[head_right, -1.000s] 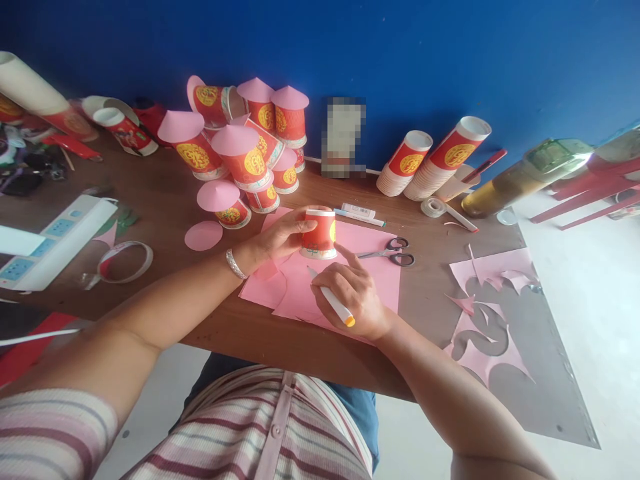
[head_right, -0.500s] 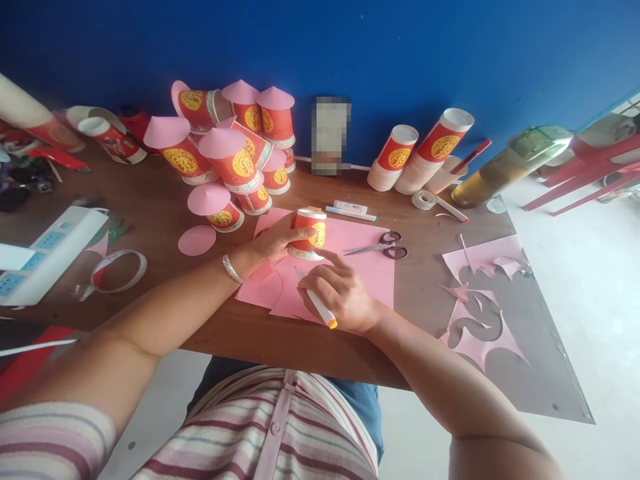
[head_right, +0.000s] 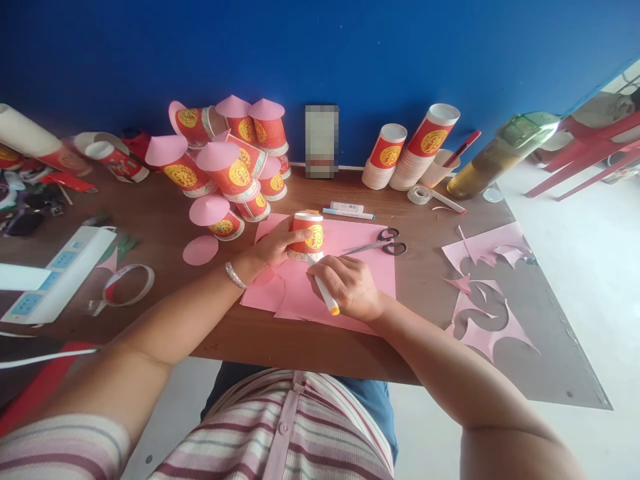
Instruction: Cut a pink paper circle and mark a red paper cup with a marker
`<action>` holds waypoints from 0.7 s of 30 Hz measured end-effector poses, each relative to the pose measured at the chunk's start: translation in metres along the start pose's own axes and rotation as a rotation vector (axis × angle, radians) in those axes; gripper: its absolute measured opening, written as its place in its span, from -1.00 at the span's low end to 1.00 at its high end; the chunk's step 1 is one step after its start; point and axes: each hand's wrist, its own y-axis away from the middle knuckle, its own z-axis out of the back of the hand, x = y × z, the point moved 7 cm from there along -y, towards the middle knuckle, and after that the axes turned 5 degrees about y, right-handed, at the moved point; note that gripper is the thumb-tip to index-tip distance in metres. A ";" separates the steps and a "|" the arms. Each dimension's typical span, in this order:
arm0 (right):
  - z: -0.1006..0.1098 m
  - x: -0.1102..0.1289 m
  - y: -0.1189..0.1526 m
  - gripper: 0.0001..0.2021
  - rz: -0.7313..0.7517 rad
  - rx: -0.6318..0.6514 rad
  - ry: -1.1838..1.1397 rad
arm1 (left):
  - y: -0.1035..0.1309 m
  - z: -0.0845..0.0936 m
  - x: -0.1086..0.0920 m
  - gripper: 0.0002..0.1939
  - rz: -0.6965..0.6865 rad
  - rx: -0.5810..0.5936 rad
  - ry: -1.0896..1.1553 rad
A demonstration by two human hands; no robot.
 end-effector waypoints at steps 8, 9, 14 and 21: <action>-0.003 -0.002 0.001 -0.80 -0.009 0.034 -0.004 | 0.001 0.000 -0.001 -0.51 -0.005 -0.036 0.008; -0.004 -0.002 0.001 -0.82 -0.013 0.050 -0.003 | 0.000 0.000 0.000 -0.50 0.003 -0.029 0.012; -0.005 -0.002 0.001 -0.84 -0.012 0.067 -0.017 | -0.001 0.000 -0.002 -0.48 -0.011 -0.029 0.005; -0.003 0.000 -0.002 -0.79 0.005 0.058 -0.032 | -0.001 0.000 0.000 -0.51 -0.008 -0.010 0.001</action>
